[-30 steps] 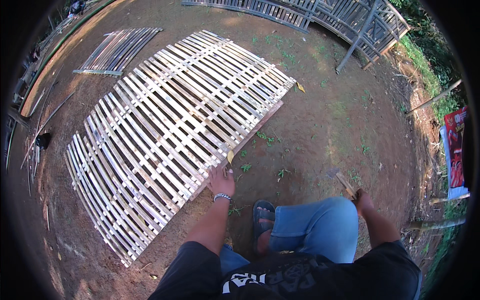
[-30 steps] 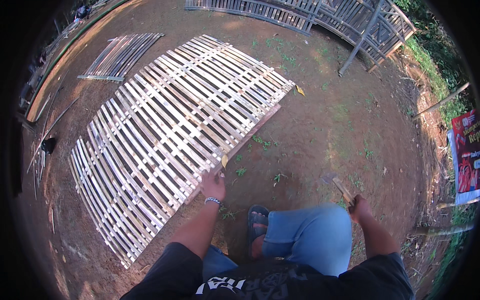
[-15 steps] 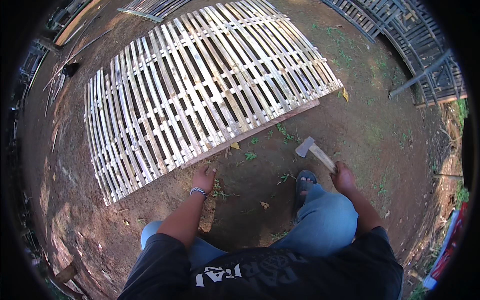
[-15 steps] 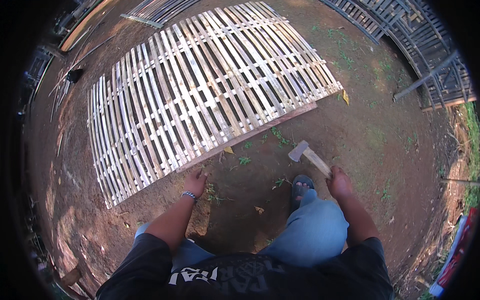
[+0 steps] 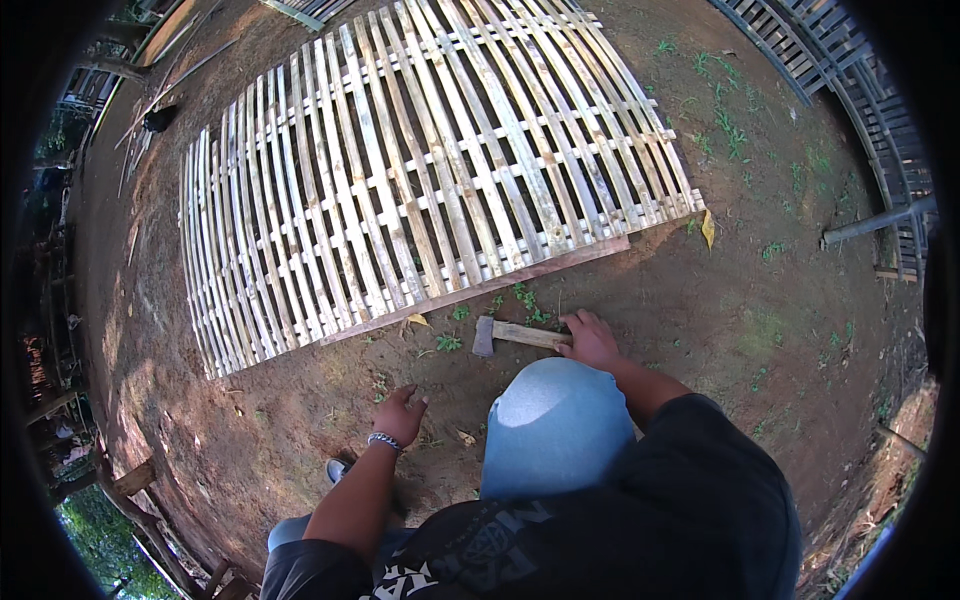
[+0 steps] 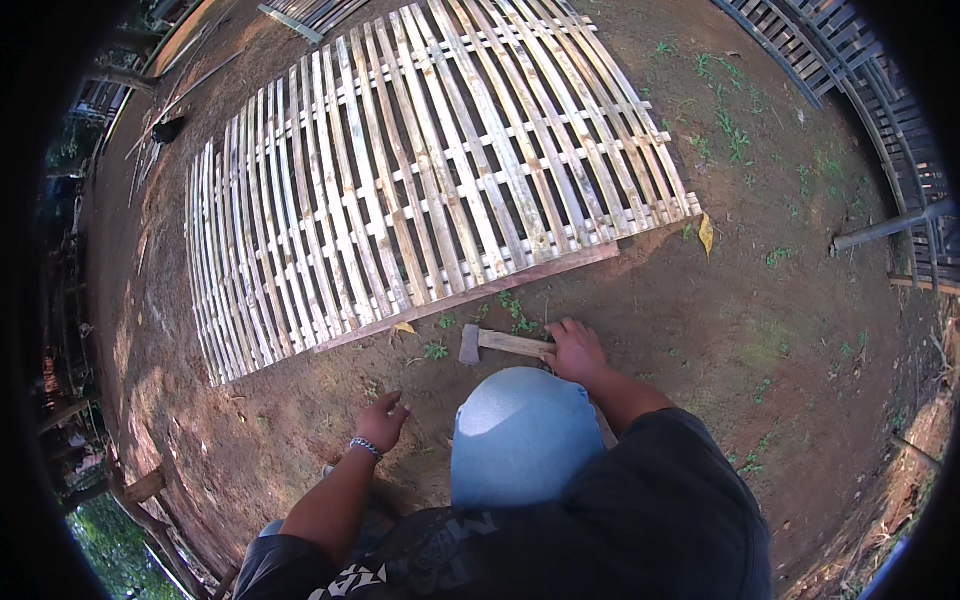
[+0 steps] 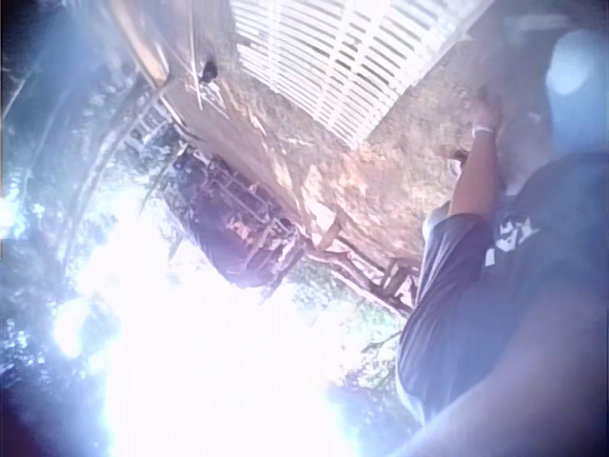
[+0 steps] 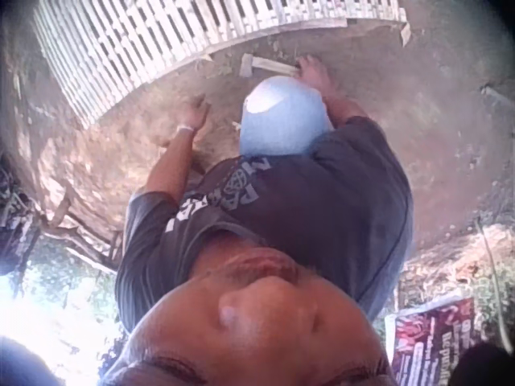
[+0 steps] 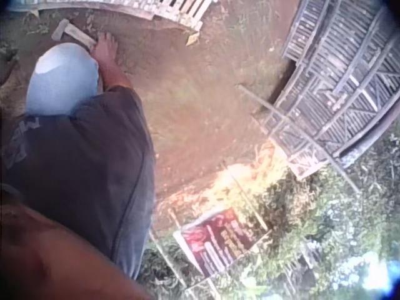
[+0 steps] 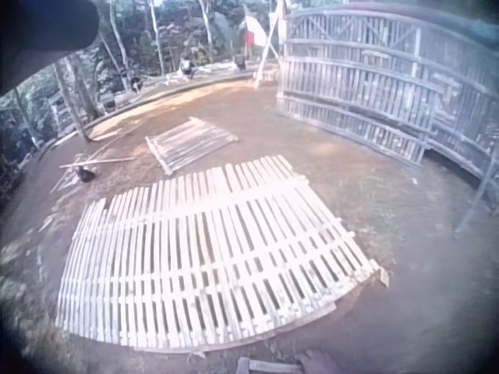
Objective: The person uses a small axe to repeatedly strike and secure bamboo slats on a large, curved bamboo lattice frame. The person holds the frame steady with one hand while striking with the other, working along the edge of the structure.
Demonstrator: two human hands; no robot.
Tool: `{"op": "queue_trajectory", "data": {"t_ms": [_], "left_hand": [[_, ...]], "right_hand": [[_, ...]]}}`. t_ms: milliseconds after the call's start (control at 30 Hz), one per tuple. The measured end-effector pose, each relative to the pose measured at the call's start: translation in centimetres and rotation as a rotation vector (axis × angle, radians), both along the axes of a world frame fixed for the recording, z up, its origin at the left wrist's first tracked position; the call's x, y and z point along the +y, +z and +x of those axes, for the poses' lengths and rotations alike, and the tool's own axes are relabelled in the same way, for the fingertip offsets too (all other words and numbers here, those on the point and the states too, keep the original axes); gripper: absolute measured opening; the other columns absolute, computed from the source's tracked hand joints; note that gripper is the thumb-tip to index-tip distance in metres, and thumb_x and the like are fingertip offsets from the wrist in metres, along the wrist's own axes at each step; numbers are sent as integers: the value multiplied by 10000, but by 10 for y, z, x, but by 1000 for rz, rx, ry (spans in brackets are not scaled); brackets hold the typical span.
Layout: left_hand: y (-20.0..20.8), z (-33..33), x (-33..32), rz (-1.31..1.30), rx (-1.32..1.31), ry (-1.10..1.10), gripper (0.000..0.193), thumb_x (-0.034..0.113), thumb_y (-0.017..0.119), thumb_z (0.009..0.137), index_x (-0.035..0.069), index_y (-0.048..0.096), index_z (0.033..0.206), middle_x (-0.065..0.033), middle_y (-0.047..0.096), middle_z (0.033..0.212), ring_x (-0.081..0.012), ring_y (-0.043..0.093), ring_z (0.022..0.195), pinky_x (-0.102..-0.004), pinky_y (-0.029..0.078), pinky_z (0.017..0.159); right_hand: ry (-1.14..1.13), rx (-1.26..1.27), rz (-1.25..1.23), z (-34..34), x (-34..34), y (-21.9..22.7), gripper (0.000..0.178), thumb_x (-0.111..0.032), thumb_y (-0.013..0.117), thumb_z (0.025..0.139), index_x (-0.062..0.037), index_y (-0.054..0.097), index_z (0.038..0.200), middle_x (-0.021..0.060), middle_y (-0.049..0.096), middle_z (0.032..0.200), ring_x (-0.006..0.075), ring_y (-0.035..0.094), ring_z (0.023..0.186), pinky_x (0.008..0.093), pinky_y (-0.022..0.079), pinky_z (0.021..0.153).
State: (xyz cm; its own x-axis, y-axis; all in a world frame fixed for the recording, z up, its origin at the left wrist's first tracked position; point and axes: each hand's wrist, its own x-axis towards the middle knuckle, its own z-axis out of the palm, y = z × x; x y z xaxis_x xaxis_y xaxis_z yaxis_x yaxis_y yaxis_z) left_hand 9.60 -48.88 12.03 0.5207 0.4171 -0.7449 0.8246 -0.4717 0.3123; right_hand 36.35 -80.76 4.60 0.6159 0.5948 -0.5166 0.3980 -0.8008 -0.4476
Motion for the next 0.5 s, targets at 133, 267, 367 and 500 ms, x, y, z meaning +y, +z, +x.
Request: {"op": "queue_trajectory", "data": {"t_ms": [133,267,367,500], "left_hand": [[24,46,-18,29,-76,-92,559,410,689,942,83,620,1390,-207,648,1363,-362,632,1244,-440,482,1072],[7,97,-3,109,-140,-225,569,373,711,928,83,603,1406,-213,637,1368,-370,624,1246,-446,487,1062],[-24,138,5,122,-245,-97,603,364,709,914,45,581,1410,-251,614,1369,-387,600,1259,-467,471,1072],[-73,167,-5,301,-278,602,626,336,706,903,13,561,1419,-308,597,1344,-406,595,1244,-470,467,1067]], "right_hand": [[-324,-153,61,28,-18,-5,698,-280,835,790,-83,549,1395,177,546,1297,362,529,1259,477,445,1056],[-739,-311,117,75,-35,-48,767,-270,847,795,-57,498,1444,179,588,1215,330,592,1150,450,482,1010],[-1075,-28,304,120,-48,-88,758,-218,816,837,-48,453,1480,125,629,1065,237,638,937,393,548,826],[-1278,281,513,133,-48,-81,677,-125,719,896,-49,421,1499,51,624,963,136,600,767,311,521,633]]}}
